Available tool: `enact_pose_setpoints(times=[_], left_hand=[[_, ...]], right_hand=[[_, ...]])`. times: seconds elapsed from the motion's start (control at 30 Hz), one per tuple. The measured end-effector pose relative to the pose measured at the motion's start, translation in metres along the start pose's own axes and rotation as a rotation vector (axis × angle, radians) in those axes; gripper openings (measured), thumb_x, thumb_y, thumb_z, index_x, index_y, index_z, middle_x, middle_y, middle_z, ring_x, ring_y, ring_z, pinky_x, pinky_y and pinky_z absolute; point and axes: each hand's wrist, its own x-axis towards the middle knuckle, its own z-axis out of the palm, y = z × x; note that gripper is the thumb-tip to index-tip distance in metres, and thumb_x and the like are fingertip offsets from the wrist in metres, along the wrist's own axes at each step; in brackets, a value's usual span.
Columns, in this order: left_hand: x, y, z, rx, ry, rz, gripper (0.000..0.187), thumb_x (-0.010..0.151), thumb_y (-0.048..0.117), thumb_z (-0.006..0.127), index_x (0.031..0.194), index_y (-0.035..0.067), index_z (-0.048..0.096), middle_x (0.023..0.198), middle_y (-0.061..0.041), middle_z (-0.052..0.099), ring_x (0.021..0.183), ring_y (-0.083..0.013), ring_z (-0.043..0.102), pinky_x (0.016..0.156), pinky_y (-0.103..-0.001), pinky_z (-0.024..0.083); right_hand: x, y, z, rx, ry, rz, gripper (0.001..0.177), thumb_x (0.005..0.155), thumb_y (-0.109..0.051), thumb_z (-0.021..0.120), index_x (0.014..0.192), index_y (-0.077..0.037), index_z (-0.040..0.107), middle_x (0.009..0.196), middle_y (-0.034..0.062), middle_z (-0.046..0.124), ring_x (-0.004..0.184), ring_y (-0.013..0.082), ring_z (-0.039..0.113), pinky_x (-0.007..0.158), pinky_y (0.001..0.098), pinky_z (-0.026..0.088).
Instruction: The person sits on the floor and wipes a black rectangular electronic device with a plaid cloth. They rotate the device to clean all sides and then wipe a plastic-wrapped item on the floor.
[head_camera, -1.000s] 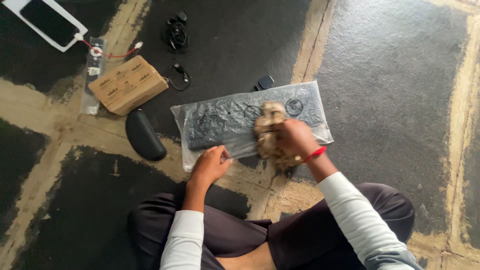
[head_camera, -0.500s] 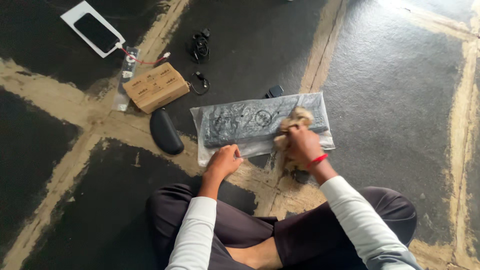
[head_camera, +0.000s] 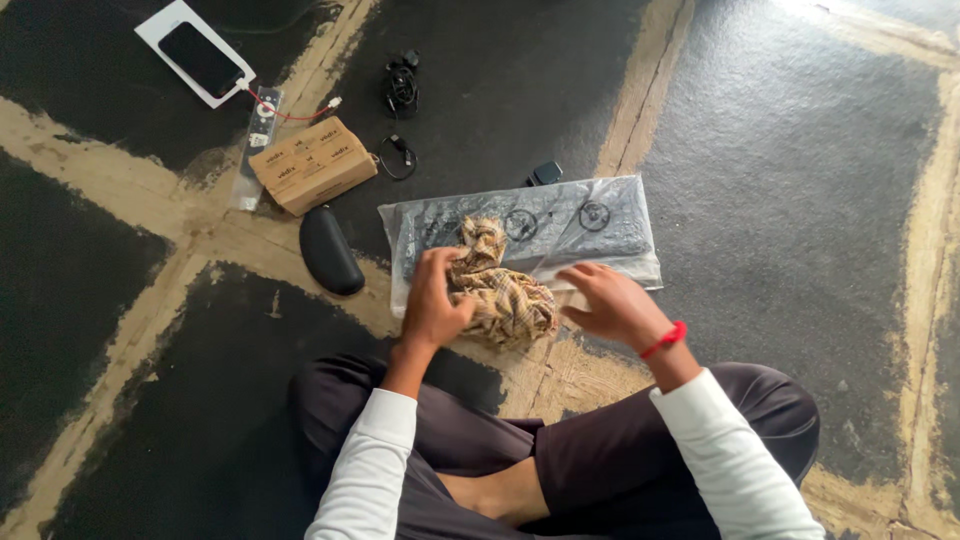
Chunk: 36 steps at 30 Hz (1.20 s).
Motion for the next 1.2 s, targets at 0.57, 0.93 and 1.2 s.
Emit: enact_pose_setpoints(times=[0.57,0.93,1.2], left_hand=[[-0.007,-0.025,0.056,0.294,-0.095,-0.067,0.067,0.076,0.017,0.073,0.141,0.007,0.061,0.136,-0.016,0.059,0.12,-0.0367,0.06,0.098,-0.047,0.053],[-0.009,-0.03,0.021,0.581,0.22,-0.156,0.056,0.073,0.012,0.076,0.126,0.003,0.059,0.118,-0.019,0.058,0.108,-0.0377,0.061,0.089,-0.048,0.054],[-0.009,-0.029,0.048,0.451,-0.029,-0.144,0.068,0.078,0.023,0.082,0.135,0.005,0.052,0.134,-0.023,0.051,0.12,-0.0428,0.057,0.093,-0.049,0.053]], right_hand=[[0.028,0.043,0.074,-0.045,-0.091,0.136,0.043,0.09,-0.04,0.072,0.125,-0.017,0.068,0.13,0.015,0.059,0.119,0.036,0.06,0.1,0.0457,0.051],[0.031,0.057,0.091,-0.042,-0.04,0.053,0.049,0.082,-0.037,0.077,0.126,-0.017,0.068,0.124,0.0182,0.061,0.116,0.0401,0.06,0.1,0.046,0.051],[0.03,0.059,0.09,-0.05,-0.028,0.018,0.051,0.079,-0.033,0.079,0.125,-0.016,0.068,0.122,0.0191,0.062,0.115,0.0406,0.06,0.098,0.0458,0.051]])
